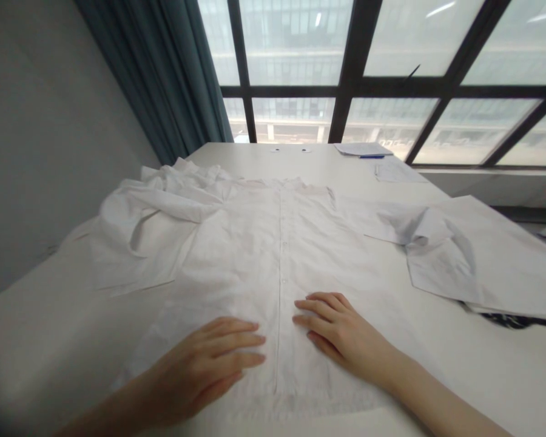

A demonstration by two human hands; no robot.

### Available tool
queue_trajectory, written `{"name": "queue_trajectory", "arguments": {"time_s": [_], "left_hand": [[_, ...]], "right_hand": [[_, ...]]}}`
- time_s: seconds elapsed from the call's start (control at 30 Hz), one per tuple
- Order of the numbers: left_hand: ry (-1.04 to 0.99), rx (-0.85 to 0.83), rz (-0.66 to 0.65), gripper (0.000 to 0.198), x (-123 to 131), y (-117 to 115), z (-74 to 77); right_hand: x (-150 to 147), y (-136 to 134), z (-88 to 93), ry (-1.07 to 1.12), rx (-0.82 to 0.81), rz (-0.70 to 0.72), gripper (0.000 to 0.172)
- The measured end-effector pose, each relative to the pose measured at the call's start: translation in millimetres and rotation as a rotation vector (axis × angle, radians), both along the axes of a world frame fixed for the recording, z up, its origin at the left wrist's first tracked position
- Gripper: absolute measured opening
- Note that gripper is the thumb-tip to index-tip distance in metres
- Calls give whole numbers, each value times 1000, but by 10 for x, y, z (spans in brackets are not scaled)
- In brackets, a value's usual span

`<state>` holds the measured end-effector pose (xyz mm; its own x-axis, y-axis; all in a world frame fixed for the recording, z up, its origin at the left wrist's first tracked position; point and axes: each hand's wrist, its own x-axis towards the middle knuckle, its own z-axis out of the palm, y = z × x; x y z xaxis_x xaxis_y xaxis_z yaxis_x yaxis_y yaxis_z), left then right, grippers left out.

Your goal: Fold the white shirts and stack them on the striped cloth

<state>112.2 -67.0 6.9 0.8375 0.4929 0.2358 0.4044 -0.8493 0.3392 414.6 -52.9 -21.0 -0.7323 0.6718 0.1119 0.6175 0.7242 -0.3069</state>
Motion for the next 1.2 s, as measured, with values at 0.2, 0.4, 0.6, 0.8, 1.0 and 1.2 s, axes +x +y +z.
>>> {"name": "queue_trajectory", "arguments": {"time_s": [0.2,0.4,0.6,0.8,1.0,1.2], "left_hand": [[-89,148,388,27,-391,439,91],[-53,142,761,33,-861,1220,140],[297,377,766,42,-1092,1923,-30],[366,409,769,50,-1089,2198,-132],[382,470,731,30,-1042,2205,-90],[483,485,792,29,-1079,2243,-11]], "right_hand": [[-53,-20,22,10,-4,27,32],[-134,-71,-1,-1,70,99,34],[-286,-140,80,-48,160,260,35],[-675,-30,191,-10,151,401,40],[-965,155,73,30,57,407,55],[-931,140,-18,19,17,432,52]]}}
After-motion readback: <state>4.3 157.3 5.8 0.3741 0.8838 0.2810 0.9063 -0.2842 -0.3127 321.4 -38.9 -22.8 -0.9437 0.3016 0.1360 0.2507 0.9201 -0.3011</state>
